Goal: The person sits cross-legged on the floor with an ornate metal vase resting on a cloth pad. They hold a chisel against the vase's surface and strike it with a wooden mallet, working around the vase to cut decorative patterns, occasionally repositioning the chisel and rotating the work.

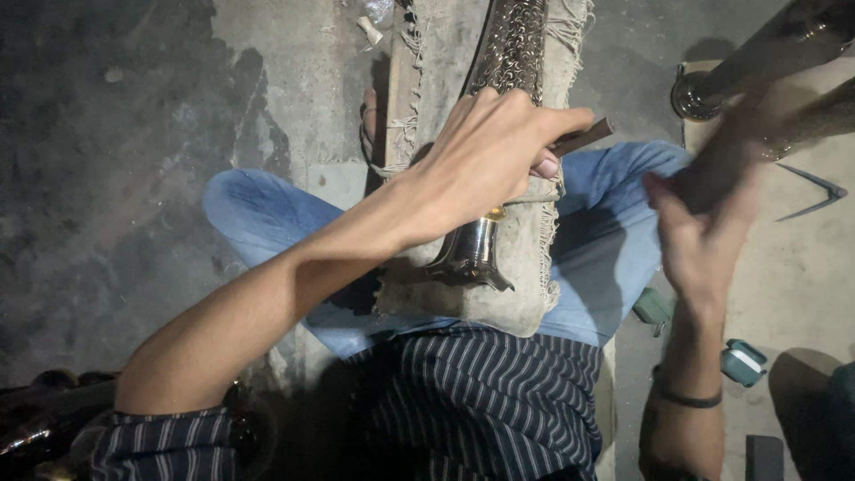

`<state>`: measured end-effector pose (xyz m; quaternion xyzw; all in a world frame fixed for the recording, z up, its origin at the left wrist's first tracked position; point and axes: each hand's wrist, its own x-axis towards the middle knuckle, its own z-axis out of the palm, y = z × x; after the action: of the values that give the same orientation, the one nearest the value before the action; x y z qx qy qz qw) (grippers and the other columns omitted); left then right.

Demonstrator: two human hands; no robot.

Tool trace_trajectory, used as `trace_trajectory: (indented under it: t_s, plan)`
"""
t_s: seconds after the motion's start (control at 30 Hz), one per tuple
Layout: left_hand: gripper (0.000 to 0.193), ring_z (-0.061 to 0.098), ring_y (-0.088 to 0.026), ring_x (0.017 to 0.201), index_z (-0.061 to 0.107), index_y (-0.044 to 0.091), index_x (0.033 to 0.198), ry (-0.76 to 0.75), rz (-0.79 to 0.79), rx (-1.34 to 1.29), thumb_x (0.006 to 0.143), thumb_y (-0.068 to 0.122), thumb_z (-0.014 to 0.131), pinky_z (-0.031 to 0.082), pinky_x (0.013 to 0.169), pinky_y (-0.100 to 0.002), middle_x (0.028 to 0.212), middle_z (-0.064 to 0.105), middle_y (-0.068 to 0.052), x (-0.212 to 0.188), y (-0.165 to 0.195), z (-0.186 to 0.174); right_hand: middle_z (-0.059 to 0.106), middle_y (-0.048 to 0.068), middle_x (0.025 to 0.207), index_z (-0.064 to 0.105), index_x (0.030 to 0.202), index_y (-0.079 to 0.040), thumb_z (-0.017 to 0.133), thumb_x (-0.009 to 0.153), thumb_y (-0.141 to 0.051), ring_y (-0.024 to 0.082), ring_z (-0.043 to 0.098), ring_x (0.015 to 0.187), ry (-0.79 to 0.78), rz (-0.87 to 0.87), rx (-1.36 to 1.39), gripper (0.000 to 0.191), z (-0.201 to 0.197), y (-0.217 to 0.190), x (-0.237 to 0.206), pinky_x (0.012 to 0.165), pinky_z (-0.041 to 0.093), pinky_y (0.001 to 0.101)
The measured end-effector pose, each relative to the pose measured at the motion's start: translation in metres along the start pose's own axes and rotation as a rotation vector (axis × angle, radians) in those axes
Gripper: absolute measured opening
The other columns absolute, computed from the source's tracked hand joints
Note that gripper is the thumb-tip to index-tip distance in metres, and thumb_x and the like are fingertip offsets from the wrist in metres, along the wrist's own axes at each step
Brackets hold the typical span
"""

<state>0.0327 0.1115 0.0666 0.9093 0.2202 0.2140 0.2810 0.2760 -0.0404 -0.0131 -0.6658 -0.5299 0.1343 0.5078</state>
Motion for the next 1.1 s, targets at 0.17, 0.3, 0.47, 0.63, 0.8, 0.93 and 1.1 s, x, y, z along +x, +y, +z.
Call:
trace_trajectory:
  t_s: [0.17, 0.3, 0.47, 0.63, 0.8, 0.93, 1.1]
  plan:
    - [0.056, 0.081, -0.02, 0.089, 0.066, 0.003, 0.131, 0.064, 0.034, -0.019, 0.079, -0.015, 0.06, 0.065, 0.075, -0.032, 0.083, 0.076, -0.02, -0.002, -0.002, 0.006, 0.058, 0.018, 0.134, 0.045, 0.149, -0.004, 0.076, 0.089, 0.011, 0.036, 0.061, 0.124, -0.142, -0.2, -0.1, 0.07, -0.002, -0.015, 0.017, 0.109, 0.049, 0.0427]
    - [0.052, 0.08, -0.023, 0.085, 0.066, 0.003, 0.131, 0.044, -0.053, 0.058, 0.082, -0.013, 0.06, 0.065, 0.071, -0.035, 0.081, 0.076, -0.02, -0.003, 0.005, 0.012, 0.066, 0.021, 0.134, 0.053, 0.153, -0.006, 0.075, 0.083, 0.005, 0.036, 0.063, 0.124, -0.261, -0.165, -0.28, 0.074, 0.0, -0.027, 0.031, 0.107, 0.051, 0.0474]
    - [0.044, 0.078, -0.027, 0.071, 0.065, 0.007, 0.133, 0.018, -0.209, 0.155, 0.091, -0.004, 0.06, 0.062, 0.063, -0.041, 0.076, 0.075, -0.019, 0.003, 0.018, 0.019, 0.067, 0.023, 0.132, 0.053, 0.149, -0.005, 0.078, 0.076, 0.004, 0.04, 0.066, 0.117, -0.351, -0.304, -0.451, 0.078, 0.002, -0.04, 0.047, 0.097, 0.053, 0.0489]
    - [0.05, 0.078, -0.028, 0.07, 0.062, 0.008, 0.136, 0.075, -0.262, 0.133, 0.088, -0.005, 0.061, 0.062, 0.063, -0.041, 0.078, 0.076, -0.017, -0.005, 0.015, 0.02, 0.067, 0.02, 0.134, 0.056, 0.144, -0.007, 0.075, 0.088, -0.003, 0.039, 0.067, 0.12, -0.307, -0.337, -0.315, 0.059, 0.002, -0.055, 0.062, 0.101, 0.055, 0.0444]
    - [0.05, 0.079, -0.026, 0.079, 0.065, 0.011, 0.128, 0.214, -0.306, 0.006, 0.082, -0.006, 0.065, 0.063, 0.066, -0.041, 0.087, 0.079, -0.011, -0.023, 0.007, 0.019, 0.069, 0.018, 0.115, 0.06, 0.138, -0.006, 0.08, 0.091, -0.009, 0.036, 0.07, 0.102, -0.345, -0.428, -0.448, 0.051, -0.002, -0.074, 0.084, 0.087, 0.055, 0.0435]
    - [0.034, 0.078, -0.03, 0.087, 0.064, 0.009, 0.121, 0.396, -0.241, -0.043, 0.089, -0.001, 0.067, 0.061, 0.069, -0.044, 0.088, 0.077, -0.014, -0.035, 0.009, 0.024, 0.071, 0.013, 0.109, 0.063, 0.138, -0.007, 0.081, 0.091, -0.012, 0.032, 0.071, 0.091, -0.387, -0.594, -0.615, 0.05, -0.009, -0.093, 0.102, 0.082, 0.055, 0.0439]
    - [0.027, 0.073, -0.038, 0.084, 0.062, 0.008, 0.12, 0.465, -0.269, -0.04, 0.094, 0.007, 0.07, 0.055, 0.065, -0.049, 0.087, 0.074, -0.017, -0.043, 0.011, 0.029, 0.071, 0.009, 0.106, 0.066, 0.135, -0.016, 0.082, 0.078, -0.017, 0.032, 0.069, 0.081, -0.466, -0.691, -0.99, 0.059, -0.017, -0.11, 0.114, 0.074, 0.054, 0.0439]
